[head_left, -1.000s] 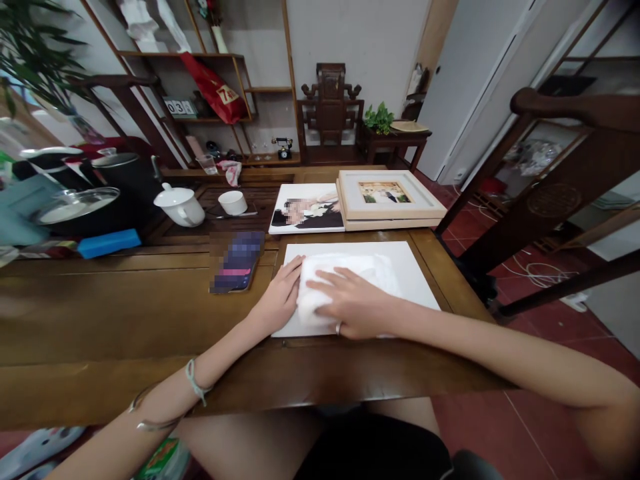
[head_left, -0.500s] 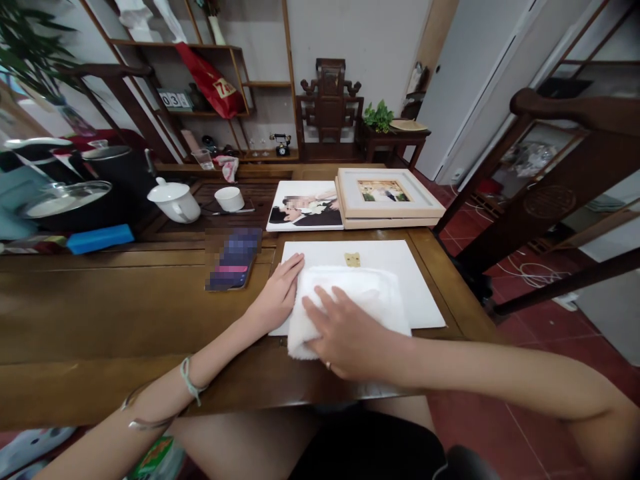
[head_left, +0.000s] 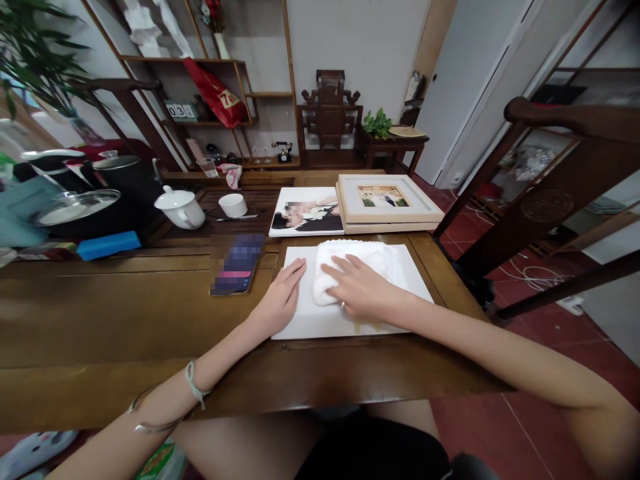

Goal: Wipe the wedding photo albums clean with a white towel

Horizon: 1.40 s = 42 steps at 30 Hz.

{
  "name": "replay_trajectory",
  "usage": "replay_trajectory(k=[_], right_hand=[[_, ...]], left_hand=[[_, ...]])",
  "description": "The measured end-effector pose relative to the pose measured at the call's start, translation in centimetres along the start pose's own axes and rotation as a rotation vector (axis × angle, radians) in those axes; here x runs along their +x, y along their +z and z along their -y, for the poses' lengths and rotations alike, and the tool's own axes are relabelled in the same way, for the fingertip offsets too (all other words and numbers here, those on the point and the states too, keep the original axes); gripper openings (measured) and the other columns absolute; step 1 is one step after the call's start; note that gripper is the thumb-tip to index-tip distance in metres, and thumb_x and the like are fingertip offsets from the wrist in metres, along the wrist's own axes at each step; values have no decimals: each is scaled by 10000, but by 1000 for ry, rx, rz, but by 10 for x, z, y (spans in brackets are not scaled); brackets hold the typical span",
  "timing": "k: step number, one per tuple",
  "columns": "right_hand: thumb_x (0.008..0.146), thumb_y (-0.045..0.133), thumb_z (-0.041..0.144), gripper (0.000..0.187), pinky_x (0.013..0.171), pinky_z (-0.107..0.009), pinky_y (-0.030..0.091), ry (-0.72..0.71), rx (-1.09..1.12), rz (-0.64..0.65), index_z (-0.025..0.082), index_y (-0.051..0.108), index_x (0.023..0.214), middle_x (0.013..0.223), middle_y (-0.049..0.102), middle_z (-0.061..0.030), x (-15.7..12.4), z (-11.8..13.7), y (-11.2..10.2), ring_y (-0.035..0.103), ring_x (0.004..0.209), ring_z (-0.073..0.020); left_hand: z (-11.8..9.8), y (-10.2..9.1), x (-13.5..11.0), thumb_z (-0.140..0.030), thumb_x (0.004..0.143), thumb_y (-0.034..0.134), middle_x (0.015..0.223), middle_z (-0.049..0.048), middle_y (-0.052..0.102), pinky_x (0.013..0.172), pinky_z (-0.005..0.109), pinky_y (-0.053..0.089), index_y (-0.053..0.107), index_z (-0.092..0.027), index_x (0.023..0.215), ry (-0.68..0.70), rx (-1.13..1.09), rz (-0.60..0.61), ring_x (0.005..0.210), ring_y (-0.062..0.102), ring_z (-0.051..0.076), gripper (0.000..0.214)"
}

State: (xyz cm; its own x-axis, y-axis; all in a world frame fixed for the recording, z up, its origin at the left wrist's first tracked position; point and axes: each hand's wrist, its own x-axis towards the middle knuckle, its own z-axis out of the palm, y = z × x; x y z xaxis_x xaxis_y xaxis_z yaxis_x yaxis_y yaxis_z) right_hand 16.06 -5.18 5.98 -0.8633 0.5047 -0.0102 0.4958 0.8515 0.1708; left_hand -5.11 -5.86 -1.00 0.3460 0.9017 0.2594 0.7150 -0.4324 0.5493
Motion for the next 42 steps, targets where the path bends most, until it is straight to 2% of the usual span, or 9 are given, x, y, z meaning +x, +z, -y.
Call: replay_trajectory(k=[5,8,15,18,28,31,35,38,42], right_hand=[[733,643,240,272,1032,-518,308,-97,95,-18,152,708,981,1355,468,-202,-45,40,-9,406,1249,-395],[730,652,268,231,1039,-512,309,-140,136,-36,171,716,930,1340,491,-185,-55,47,-12,428,1235,-383],[767,594,198,250,1026,-506,322,-83,89,-57,152,686,995,1303,525,-161,-20,-15,1,451,1220,-322],[774,582,178,235,1048,-495,300,-101,88,-60,138,684,982,1317,512,-167,-14,-29,4,428,1246,-311],[732,652,217,148,1006,-476,368,-218,240,-5,159,708,856,1222,569,-161,-54,22,-20,472,1196,-328],[750,628,196,164,995,-448,383,-202,233,-15,155,694,894,1236,574,-147,-43,7,-15,494,1177,-298],[768,605,186,177,989,-463,362,-137,215,-64,139,675,924,1260,558,-153,-17,-35,1,471,1200,-296],[793,577,186,128,923,-428,390,-69,241,-109,136,658,880,1110,617,-148,-4,-59,9,502,1136,-283],[845,510,193,109,739,-326,404,-23,278,-116,155,612,841,888,620,-91,-5,-68,9,555,869,-219]], left_hand=[[0,0,0,-219,929,280,1462,139,394,1154,461,233,442,-106,1360,-2,7,-7,1380,317,241,475],[-1,-1,0,-222,930,281,1462,144,391,1154,464,232,439,-101,1362,2,2,-3,1382,313,244,475],[0,-1,0,-233,928,290,1464,149,387,1153,466,233,433,-95,1366,6,7,9,1383,310,253,481],[-1,-2,0,-228,926,294,1466,144,386,1147,479,239,422,-107,1376,-1,6,16,1383,311,257,484],[-1,-1,0,-222,924,298,1464,125,394,1155,473,226,432,-130,1374,4,-6,0,1383,311,248,478],[-1,-1,0,-224,924,293,1463,131,395,1151,478,233,436,-121,1369,-1,-1,0,1380,316,255,479],[-2,-1,0,-233,924,286,1462,146,392,1149,466,245,438,-92,1364,-9,19,9,1378,320,255,486],[-2,-2,1,-231,924,280,1465,153,384,1149,468,244,430,-81,1367,-12,21,16,1381,315,254,491],[-2,-2,1,-225,923,288,1469,135,384,1150,473,238,423,-113,1376,-16,8,19,1383,310,248,486]])
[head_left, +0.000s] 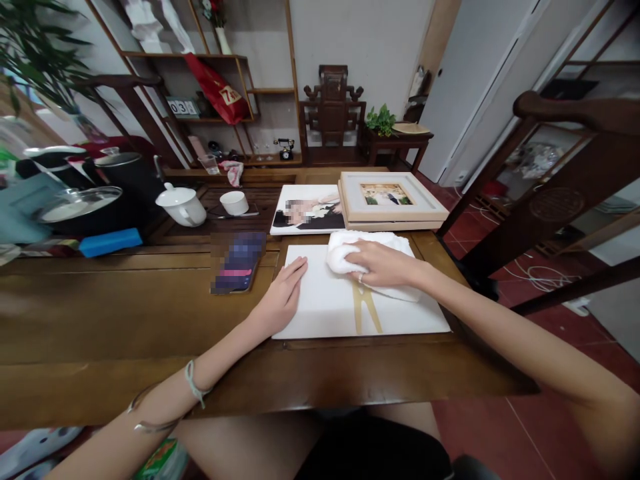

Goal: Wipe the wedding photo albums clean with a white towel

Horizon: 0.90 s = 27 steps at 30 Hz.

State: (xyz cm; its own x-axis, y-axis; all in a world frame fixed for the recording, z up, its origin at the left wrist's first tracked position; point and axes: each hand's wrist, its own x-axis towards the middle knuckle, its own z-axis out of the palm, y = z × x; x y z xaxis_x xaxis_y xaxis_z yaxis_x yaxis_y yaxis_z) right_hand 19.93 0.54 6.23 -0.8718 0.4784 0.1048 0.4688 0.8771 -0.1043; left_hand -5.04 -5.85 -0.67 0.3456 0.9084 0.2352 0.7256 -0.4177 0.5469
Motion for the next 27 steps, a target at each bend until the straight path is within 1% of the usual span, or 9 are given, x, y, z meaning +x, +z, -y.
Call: replay_trajectory(k=[2,5,9,12,14,16,18,22,27], right_hand=[[880,469,218,142,670,-300,370,38,-2,8,159,592,844,837,605,-75,-4,0,-2,530,765,-193],[926,414,281,213,636,-294,329,111,-7,18,156,574,862,826,604,-72,-12,-3,-4,505,708,-179],[935,394,333,246,648,-306,329,210,-6,29,165,559,862,829,607,-78,-32,-16,-5,517,744,-201],[920,402,338,241,670,-325,349,293,17,46,179,562,836,827,603,-82,-57,-29,-7,528,783,-229],[910,406,344,251,665,-340,358,345,25,53,182,568,811,794,597,-84,-74,-35,-8,527,765,-238],[905,405,347,259,662,-353,370,365,27,60,182,577,805,779,594,-87,-87,-39,-9,526,752,-242],[901,407,350,261,681,-366,390,341,18,64,183,583,808,802,597,-95,-92,-40,-9,531,779,-250],[899,421,339,250,758,-388,414,257,-29,55,177,594,817,892,603,-114,-79,-36,-7,543,864,-262],[923,402,376,285,727,-350,402,248,30,45,173,599,895,898,617,-106,-39,-27,-6,549,847,-247]], left_hand=[[0,0,0,-228,924,293,1468,127,387,1154,464,233,423,-123,1377,-3,-1,0,1384,309,244,483],[-1,0,-1,-229,928,284,1466,129,391,1157,455,228,429,-115,1372,-3,7,-3,1383,312,238,481],[-1,0,-1,-225,929,268,1467,150,384,1156,455,232,431,-72,1364,0,11,4,1384,310,245,490],[-1,0,-1,-224,927,277,1466,145,386,1160,451,225,435,-79,1364,-4,2,-1,1386,305,247,487],[-1,0,-1,-225,925,284,1465,141,389,1162,449,221,440,-87,1361,-3,-1,-7,1385,307,246,483],[0,1,-1,-226,926,282,1465,140,389,1162,451,222,441,-90,1360,0,4,-11,1384,311,245,482],[0,1,-1,-227,926,279,1463,146,389,1160,451,226,442,-81,1358,0,9,-17,1381,316,247,484],[0,2,-1,-225,928,270,1463,149,390,1156,458,233,438,-74,1360,1,16,-16,1381,316,248,488],[0,1,0,-231,929,260,1464,157,385,1158,438,237,431,-39,1360,-4,43,1,1383,312,244,502]])
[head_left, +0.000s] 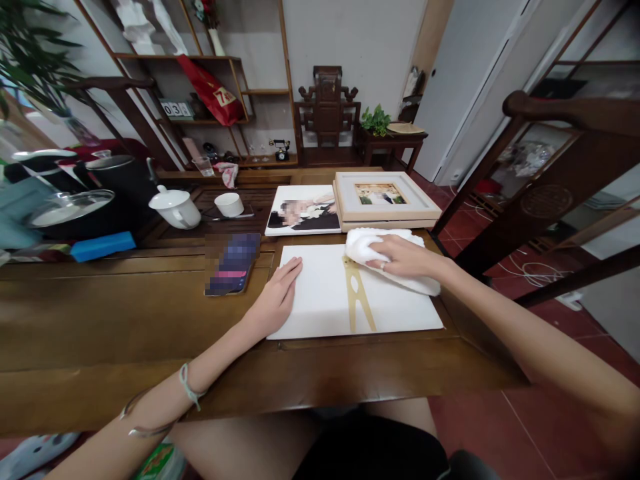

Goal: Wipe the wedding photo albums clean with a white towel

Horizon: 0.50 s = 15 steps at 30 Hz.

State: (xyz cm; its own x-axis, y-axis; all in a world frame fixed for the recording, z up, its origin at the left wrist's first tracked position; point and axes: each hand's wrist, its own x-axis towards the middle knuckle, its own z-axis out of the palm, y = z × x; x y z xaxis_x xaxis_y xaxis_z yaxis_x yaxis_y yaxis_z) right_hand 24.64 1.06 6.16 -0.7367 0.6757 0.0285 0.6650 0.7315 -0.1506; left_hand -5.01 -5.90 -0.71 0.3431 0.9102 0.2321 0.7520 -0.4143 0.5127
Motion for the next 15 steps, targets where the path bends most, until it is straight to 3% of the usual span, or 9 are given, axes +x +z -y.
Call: replay_trajectory(k=[4,7,15], right_hand=[[930,403,373,288,734,-331,380,-51,2,-14,167,600,890,920,621,-111,24,14,1,546,860,-241],[926,406,345,282,719,-329,364,-76,-66,-18,157,604,858,888,616,-120,27,18,2,543,826,-239],[918,403,335,276,701,-339,363,4,-129,23,155,604,856,892,608,-123,-11,-10,-5,545,803,-246]], left_hand=[[-1,-1,0,-235,932,261,1463,168,384,1160,431,236,428,-18,1358,-5,6,5,1381,316,243,507],[-1,-1,0,-235,932,261,1462,161,388,1161,431,232,432,-28,1357,-7,4,0,1380,318,238,503],[-1,0,0,-234,928,271,1460,152,394,1157,439,239,436,-56,1358,-11,-12,-4,1379,321,241,495]])
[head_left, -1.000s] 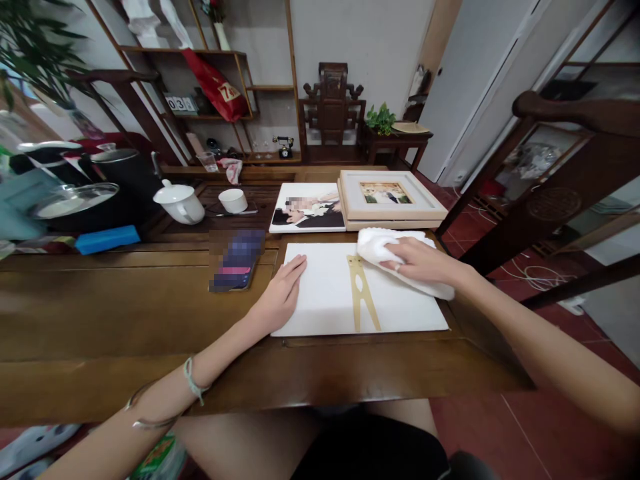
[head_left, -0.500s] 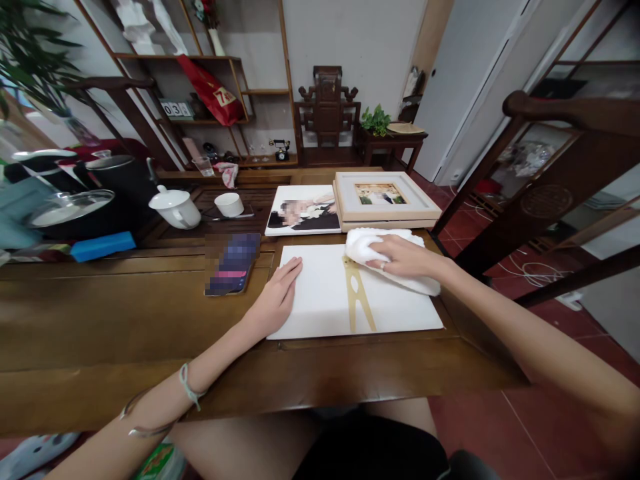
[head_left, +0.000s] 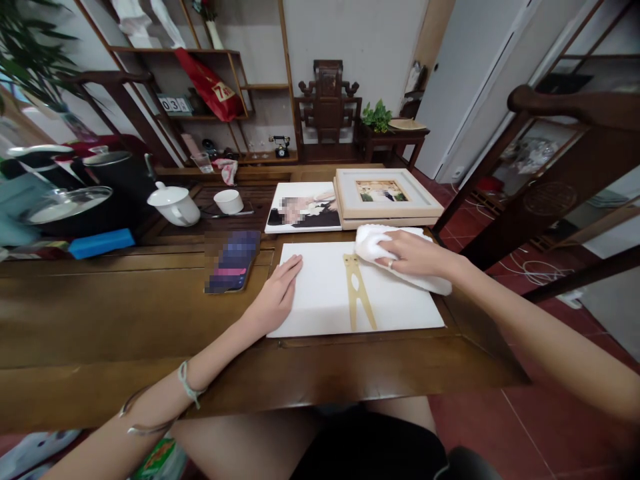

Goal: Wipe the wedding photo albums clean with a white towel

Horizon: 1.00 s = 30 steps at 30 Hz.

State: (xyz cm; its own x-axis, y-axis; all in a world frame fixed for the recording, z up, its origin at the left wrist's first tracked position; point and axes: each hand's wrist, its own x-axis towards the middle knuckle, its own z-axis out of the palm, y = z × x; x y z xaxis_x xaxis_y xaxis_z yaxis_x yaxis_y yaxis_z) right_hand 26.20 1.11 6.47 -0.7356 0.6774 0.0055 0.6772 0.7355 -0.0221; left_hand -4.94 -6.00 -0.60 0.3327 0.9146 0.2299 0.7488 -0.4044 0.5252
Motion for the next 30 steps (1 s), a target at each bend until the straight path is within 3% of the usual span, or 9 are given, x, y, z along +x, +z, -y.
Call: replay_trajectory(k=[7,11,15,20,25,30], right_hand=[[895,434,311,235,710,-370,419,36,4,2,165,599,814,885,608,-122,-22,-15,4,561,783,-246],[827,502,207,130,841,-404,444,-39,52,-23,162,623,828,1104,610,-160,-12,-9,8,561,1030,-289],[748,582,186,103,1004,-478,369,-135,7,-36,143,666,790,1300,533,-185,-7,2,11,426,1264,-334],[745,592,222,129,1080,-596,230,-265,-1,-3,151,698,757,1397,455,-175,-43,34,13,318,1347,-359],[687,639,211,59,1106,-597,204,-380,70,10,201,696,673,1426,434,-123,-92,66,13,285,1364,-362],[709,634,229,65,1111,-561,237,-366,117,5,195,690,705,1411,457,-118,-83,47,14,315,1358,-328]], left_hand=[[1,0,-1,-230,925,272,1459,148,396,1152,449,245,438,-71,1359,22,-1,-9,1378,323,244,491],[1,0,0,-227,923,280,1465,141,389,1151,455,242,434,-86,1365,21,-3,-3,1379,319,246,489],[0,-2,0,-228,919,289,1469,130,387,1148,461,245,429,-111,1374,14,-7,1,1380,317,248,490],[-1,-1,0,-231,923,283,1464,131,394,1154,453,239,432,-103,1370,11,-8,0,1379,320,243,489],[0,0,0,-230,924,285,1464,124,397,1156,464,228,432,-119,1372,12,-24,-15,1381,316,245,484],[0,-1,-1,-237,926,286,1464,130,394,1156,457,233,435,-109,1369,13,-17,-11,1379,319,247,484]])
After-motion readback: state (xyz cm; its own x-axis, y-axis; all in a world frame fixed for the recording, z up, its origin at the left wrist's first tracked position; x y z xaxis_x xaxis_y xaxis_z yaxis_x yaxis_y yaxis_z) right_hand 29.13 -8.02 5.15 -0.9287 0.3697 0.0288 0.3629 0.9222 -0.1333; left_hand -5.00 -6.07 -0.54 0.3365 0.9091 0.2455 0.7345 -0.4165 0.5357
